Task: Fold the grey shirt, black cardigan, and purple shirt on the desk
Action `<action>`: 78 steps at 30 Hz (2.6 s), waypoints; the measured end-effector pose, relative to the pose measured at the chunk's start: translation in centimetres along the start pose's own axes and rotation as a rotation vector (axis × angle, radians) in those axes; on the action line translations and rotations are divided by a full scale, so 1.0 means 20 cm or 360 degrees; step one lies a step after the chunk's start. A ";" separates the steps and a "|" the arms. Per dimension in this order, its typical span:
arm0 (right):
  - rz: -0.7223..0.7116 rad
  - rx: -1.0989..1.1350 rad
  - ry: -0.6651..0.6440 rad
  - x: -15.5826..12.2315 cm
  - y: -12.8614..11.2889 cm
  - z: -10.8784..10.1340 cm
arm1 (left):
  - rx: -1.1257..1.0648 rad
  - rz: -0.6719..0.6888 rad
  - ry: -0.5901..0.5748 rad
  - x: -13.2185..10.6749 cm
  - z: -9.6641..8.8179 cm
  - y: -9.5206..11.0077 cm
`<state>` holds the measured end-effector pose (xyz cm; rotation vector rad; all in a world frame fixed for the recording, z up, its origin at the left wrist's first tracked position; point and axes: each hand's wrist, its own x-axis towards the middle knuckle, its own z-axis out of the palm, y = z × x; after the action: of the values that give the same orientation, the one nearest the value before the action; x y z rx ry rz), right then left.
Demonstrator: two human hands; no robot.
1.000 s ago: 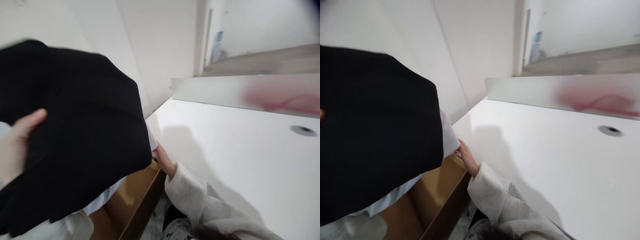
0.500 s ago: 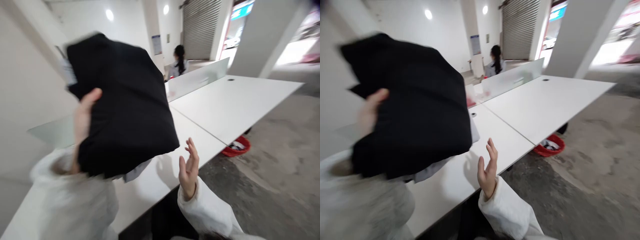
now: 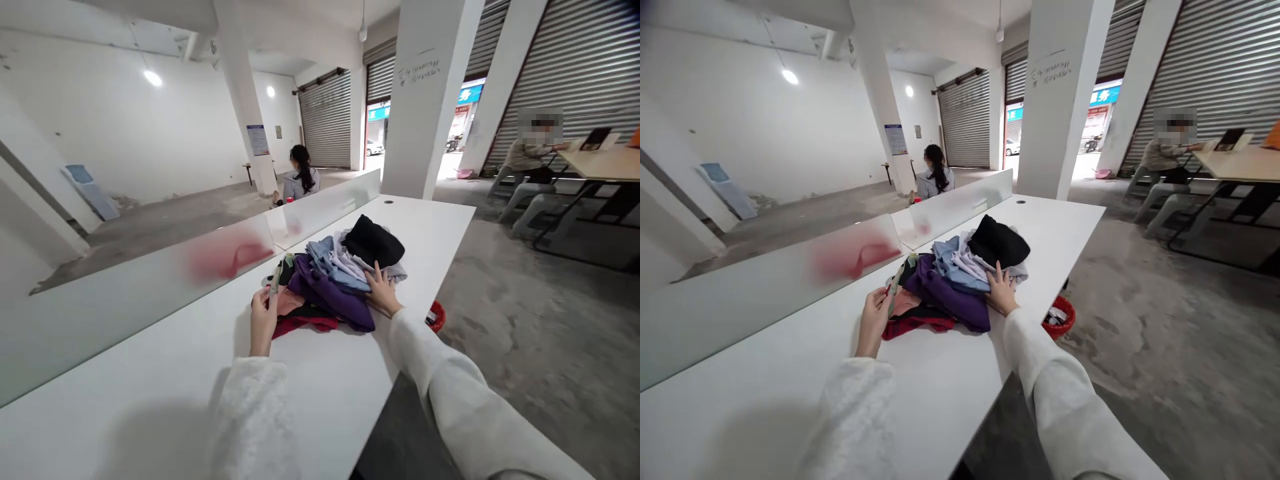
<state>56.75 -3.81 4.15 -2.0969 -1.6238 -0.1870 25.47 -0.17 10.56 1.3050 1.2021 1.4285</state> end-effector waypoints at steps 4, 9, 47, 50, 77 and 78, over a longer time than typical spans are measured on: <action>-0.0116 0.0182 0.0256 -0.02 -0.22 -0.01 | 0.0069 -0.0107 0.0174 0.02 -0.23 -0.18; -0.1281 0.0279 0.0056 -0.27 -0.70 0.01 | 0.0024 -0.0134 0.0278 0.06 -0.42 -0.22; 0.0621 0.0565 0.0530 0.79 -0.04 0.25 | 0.0681 -0.0062 0.0147 0.03 -0.50 -0.30; 0.0613 0.0526 0.0633 0.83 0.00 0.16 | 0.0707 -0.0099 0.0057 0.03 -0.49 -0.30; -0.0736 0.2524 0.0331 0.40 -0.69 -0.63 | -0.0594 0.0234 0.0236 0.10 0.70 0.18; -0.0809 0.2483 0.0239 0.38 -0.68 -0.65 | -0.0765 0.0258 0.0304 0.11 0.62 0.22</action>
<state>48.44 -0.37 22.33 -0.4765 -1.3441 0.5756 37.70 2.53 15.28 0.9616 0.8071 1.8540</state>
